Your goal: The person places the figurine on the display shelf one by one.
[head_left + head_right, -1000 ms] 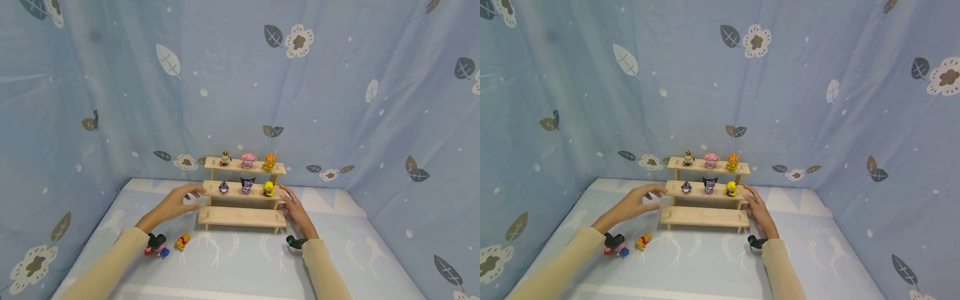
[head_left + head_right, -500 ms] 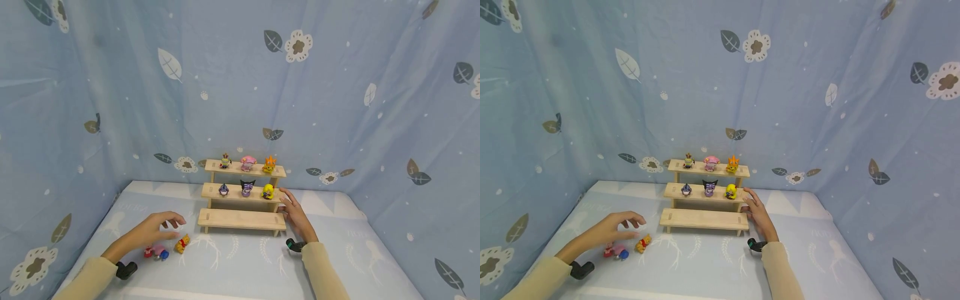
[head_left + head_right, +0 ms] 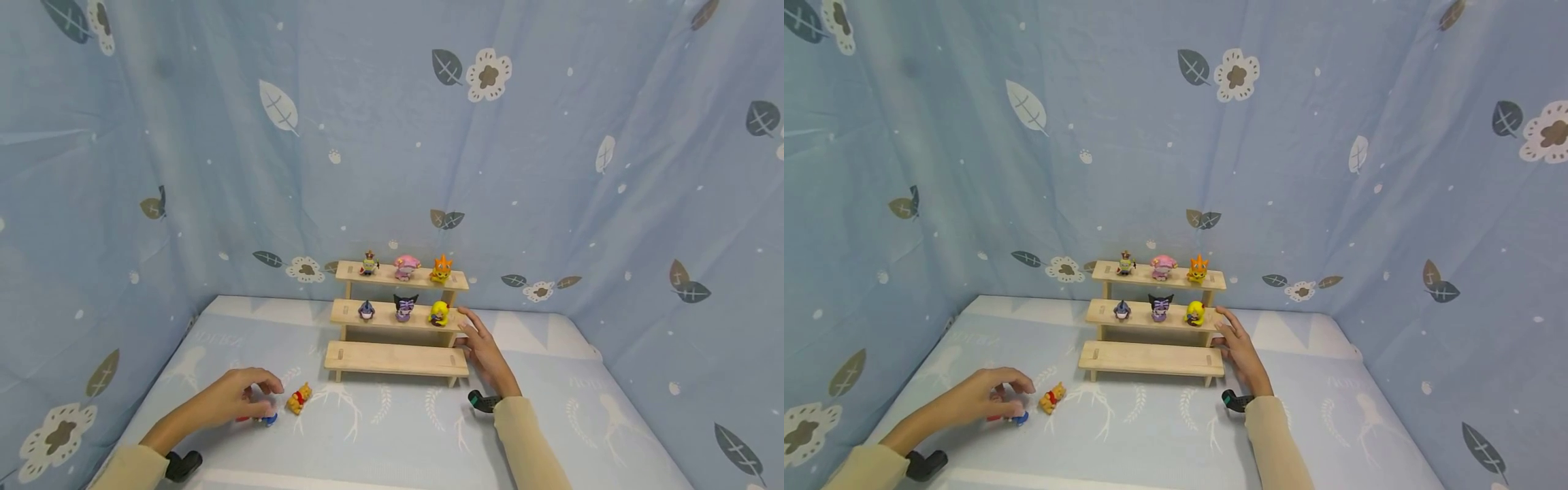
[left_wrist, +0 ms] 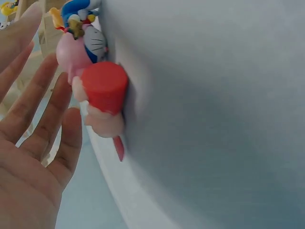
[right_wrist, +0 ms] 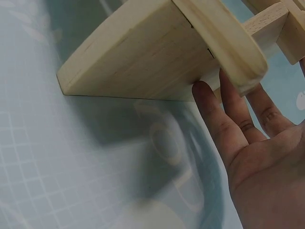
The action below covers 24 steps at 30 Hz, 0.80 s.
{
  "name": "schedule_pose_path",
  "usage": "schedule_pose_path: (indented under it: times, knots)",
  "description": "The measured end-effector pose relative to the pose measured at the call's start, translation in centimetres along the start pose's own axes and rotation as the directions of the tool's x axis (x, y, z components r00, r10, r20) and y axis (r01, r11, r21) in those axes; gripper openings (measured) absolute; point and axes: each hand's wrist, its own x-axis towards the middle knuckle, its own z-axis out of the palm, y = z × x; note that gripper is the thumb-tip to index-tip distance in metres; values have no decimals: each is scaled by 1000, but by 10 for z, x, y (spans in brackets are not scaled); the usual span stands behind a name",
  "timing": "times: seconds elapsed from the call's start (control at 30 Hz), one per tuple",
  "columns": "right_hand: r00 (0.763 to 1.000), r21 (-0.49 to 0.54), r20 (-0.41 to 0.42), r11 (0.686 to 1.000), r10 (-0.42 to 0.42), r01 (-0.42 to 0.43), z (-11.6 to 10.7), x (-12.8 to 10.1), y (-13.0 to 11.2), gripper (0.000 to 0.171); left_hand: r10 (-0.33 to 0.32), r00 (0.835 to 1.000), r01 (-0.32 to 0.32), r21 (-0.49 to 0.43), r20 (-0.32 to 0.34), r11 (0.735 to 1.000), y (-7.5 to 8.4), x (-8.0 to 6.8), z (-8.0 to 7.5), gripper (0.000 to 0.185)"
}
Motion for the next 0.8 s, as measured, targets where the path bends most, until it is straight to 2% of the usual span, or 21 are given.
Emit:
schedule_pose_path:
  times: [0.33, 0.5, 0.63, 0.8]
  knots:
    - [1000, -2, -7, 1000, -11, 11, -1, 0, 2, 54, 29, 999, -28, -9, 45, 1000, -6, -6, 0, 29]
    - [1000, -4, -7, 1000, -8, 8, 0, -1, 2, 54, 53, 997, -56, 66, 49, 996, -9, -8, 1, 28]
    - [1000, -9, -7, 1000, -6, 6, 1, -1, 2, 56, 62, 998, -64, 94, 29, 993, -10, -7, 0, 22]
    - [1000, -13, -3, 1000, -2, 2, 0, 0, 1, 57, 28, 999, -25, 80, -39, 997, -9, -3, -2, 22]
